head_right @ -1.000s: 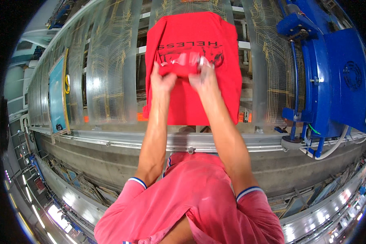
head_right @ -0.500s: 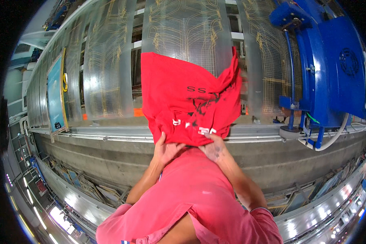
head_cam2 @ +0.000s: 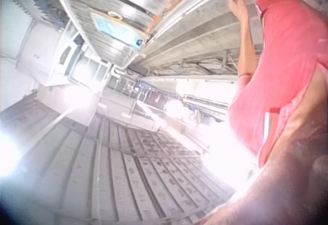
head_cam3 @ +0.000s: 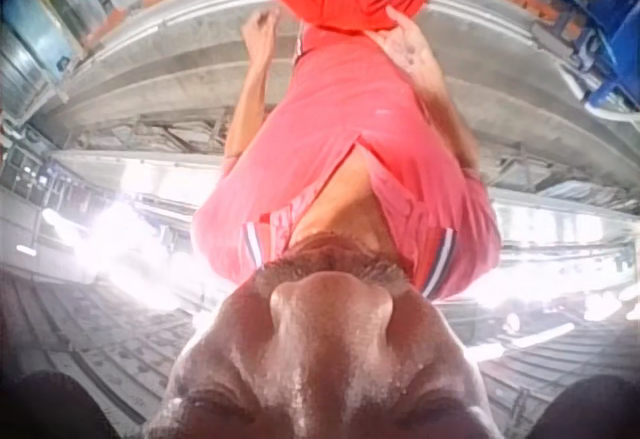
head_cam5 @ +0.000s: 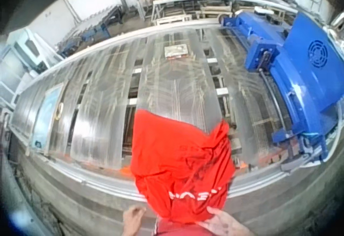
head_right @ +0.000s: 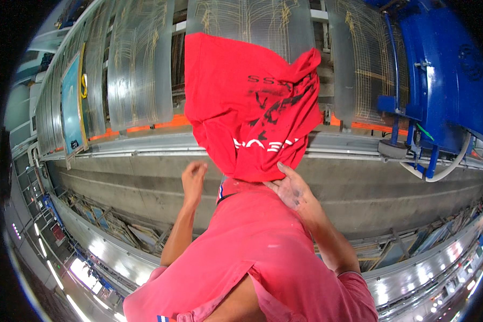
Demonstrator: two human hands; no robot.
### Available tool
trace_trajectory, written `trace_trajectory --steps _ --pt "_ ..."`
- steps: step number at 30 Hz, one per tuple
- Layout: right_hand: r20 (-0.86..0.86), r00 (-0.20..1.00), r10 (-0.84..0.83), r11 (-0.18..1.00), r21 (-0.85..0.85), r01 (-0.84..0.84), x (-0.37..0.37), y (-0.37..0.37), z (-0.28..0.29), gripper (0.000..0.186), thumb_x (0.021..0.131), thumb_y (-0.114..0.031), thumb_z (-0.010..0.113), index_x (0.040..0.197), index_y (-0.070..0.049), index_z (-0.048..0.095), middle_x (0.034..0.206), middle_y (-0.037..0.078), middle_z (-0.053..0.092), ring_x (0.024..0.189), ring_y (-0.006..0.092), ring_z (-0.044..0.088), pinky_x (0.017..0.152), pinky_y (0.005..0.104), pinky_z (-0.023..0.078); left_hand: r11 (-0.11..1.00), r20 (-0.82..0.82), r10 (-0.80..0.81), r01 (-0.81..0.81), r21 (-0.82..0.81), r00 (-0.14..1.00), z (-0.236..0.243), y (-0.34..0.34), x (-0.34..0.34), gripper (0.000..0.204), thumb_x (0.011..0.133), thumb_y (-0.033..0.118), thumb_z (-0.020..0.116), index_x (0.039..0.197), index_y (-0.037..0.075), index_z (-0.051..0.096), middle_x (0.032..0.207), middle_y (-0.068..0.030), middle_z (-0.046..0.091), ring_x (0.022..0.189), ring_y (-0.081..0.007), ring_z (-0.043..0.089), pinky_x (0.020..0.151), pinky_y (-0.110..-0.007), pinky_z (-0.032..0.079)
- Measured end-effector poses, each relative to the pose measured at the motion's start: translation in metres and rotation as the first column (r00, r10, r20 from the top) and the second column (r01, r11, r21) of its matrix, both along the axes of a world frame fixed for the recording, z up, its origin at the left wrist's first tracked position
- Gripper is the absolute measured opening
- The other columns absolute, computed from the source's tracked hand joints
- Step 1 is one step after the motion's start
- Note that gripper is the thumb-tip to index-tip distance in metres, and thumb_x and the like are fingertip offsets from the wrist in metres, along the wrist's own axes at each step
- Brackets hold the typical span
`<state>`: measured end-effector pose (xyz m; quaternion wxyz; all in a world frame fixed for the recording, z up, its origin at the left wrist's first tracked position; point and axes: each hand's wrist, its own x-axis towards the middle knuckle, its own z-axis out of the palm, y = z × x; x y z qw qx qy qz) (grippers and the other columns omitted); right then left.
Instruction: The person prepares a screen printing frame with a horse graphic and places it on a conveyor belt. They then position a red t-shirt on the belt, align it under the screen, and use a squeegee to apply ink through the mesh onto the fabric.
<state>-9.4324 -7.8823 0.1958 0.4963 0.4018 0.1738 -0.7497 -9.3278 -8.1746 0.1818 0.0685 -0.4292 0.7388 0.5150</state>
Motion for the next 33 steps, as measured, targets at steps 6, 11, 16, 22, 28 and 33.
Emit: trace_trajectory --steps 6,11,16,22,28,33 --pt "-0.475 0.607 0.638 0.690 0.702 -0.176 0.021 0.033 -0.056 0.048 0.080 -0.008 0.070 0.123 0.001 0.049 0.119 0.015 0.055 0.111 0.0247 0.058 0.091 0.0399 0.049 0.784 -0.082 -0.444 0.343 -0.518 0.892 -0.051 -0.003 -0.036 0.027 0.067 0.004 0.074 0.093 0.001 0.068 0.100 -0.0125 0.062 0.098 -0.0288 0.056 0.083 -0.038 0.046" --pt "-0.242 0.159 0.957 0.090 0.769 0.633 0.017 0.000 -0.083 0.037 0.078 -0.008 0.069 0.113 -0.003 0.058 0.104 0.013 0.058 0.101 0.0288 0.057 0.084 0.0434 0.047 0.922 -0.425 -0.343 0.212 -0.325 0.838 -0.054 -0.019 -0.051 0.018 0.073 0.002 0.072 0.090 0.000 0.067 0.106 -0.0120 0.062 0.101 -0.0248 0.056 0.088 -0.038 0.044" --pt "-0.227 0.067 0.972 0.076 0.566 0.821 0.010 0.000 -0.067 0.020 0.081 -0.008 0.066 0.100 -0.001 0.061 0.097 0.013 0.060 0.101 0.0277 0.056 0.084 0.0403 0.047 0.993 -0.727 -0.062 0.112 0.021 0.684 0.010 -0.059 -0.057 0.004 0.084 0.003 0.065 0.087 0.001 0.066 0.118 -0.0111 0.060 0.109 -0.0188 0.054 0.096 -0.035 0.041" --pt "-0.985 0.060 0.159 0.442 0.126 0.888 -0.022 0.006 0.092 0.012 0.097 -0.015 0.057 0.100 -0.003 0.058 0.096 0.004 0.058 0.086 0.0127 0.055 0.083 0.0290 0.046 0.977 -0.896 -0.193 -0.001 -0.211 0.400 0.137 -0.104 -0.077 0.010 0.090 0.004 0.057 0.089 -0.001 0.065 0.113 -0.0110 0.062 0.105 -0.0157 0.057 0.090 -0.031 0.046" --pt "-0.607 -0.315 0.729 0.312 -0.115 0.943 -0.055 -0.030 0.288 0.020 0.090 -0.013 0.064 0.107 -0.003 0.062 0.091 0.003 0.059 0.084 0.0136 0.056 0.076 0.0284 0.046 0.983 -0.983 -0.159 -0.081 -0.167 0.096 0.314 -0.138 -0.160 0.014 0.091 0.015 0.063 0.090 0.001 0.064 0.082 0.0000 0.061 0.072 -0.0069 0.054 0.067 -0.022 0.043" --pt "0.256 -0.266 0.930 0.270 0.017 0.963 -0.049 -0.033 0.340 0.033 0.078 -0.014 0.075 0.108 -0.009 0.064 0.082 0.007 0.056 0.077 0.0261 0.058 0.070 0.0308 0.047 0.738 -0.813 -0.554 -0.348 -0.578 0.177 0.401 -0.164 -0.189 0.033 0.090 0.026 0.060 0.065 0.004 0.058 0.062 0.0023 0.053 0.059 -0.0076 0.046 0.052 -0.026 0.036"
